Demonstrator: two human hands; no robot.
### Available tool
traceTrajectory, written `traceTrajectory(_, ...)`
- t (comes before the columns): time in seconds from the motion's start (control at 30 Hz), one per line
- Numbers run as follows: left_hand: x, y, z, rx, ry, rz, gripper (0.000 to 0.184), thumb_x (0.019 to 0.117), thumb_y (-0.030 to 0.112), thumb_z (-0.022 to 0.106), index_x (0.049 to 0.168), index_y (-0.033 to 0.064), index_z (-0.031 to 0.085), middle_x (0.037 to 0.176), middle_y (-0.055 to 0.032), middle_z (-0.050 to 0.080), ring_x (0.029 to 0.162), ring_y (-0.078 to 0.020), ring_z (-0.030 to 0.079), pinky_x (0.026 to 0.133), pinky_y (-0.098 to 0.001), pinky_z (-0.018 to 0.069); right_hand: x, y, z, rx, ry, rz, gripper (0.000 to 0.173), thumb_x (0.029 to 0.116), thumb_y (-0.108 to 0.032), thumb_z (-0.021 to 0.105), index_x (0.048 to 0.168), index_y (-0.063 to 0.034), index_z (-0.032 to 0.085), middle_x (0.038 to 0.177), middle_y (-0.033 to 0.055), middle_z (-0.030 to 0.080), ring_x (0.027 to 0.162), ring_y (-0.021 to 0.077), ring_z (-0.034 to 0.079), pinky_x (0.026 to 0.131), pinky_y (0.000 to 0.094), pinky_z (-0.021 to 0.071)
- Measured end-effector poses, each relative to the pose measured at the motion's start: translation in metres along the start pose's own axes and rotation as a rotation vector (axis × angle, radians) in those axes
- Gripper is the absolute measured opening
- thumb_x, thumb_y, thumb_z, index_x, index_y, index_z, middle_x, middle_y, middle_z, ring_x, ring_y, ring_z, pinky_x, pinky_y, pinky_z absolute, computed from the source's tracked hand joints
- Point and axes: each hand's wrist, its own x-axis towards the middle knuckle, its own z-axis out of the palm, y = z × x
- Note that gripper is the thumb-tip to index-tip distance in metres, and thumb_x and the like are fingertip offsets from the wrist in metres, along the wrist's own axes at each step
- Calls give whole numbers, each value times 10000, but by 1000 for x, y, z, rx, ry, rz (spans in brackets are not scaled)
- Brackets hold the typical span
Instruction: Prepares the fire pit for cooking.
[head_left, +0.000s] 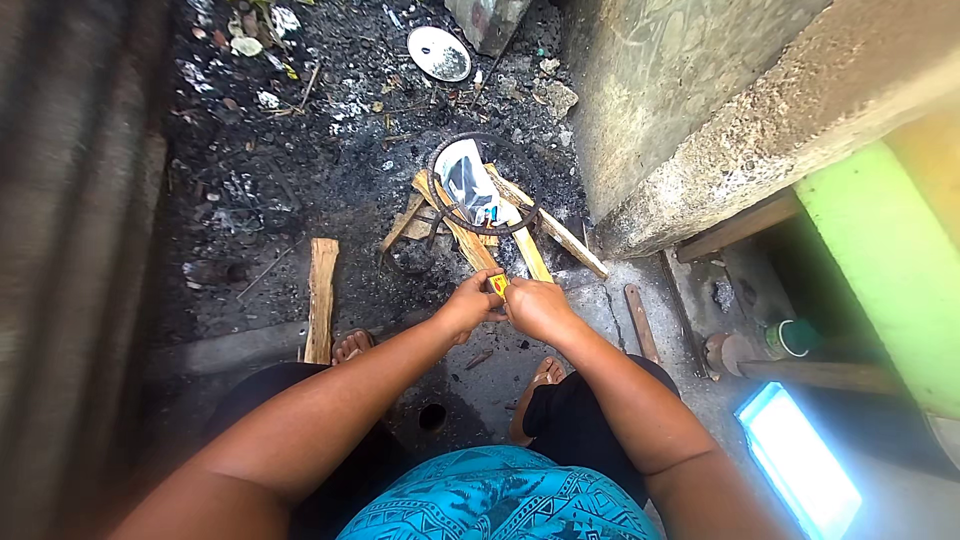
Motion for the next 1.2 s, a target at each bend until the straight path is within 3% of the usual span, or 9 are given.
traceTrajectory(1.2, 0, 0, -1, -1, -9, -4, 566, 987, -79, 544, 1502, 125, 428, 1183, -168, 623, 940, -252, 691, 795, -410, 606, 1, 0, 1, 1, -9, -2, 216, 1011, -197, 573, 996, -21, 699, 1098, 141, 689, 1025, 318, 690, 824, 519, 555)
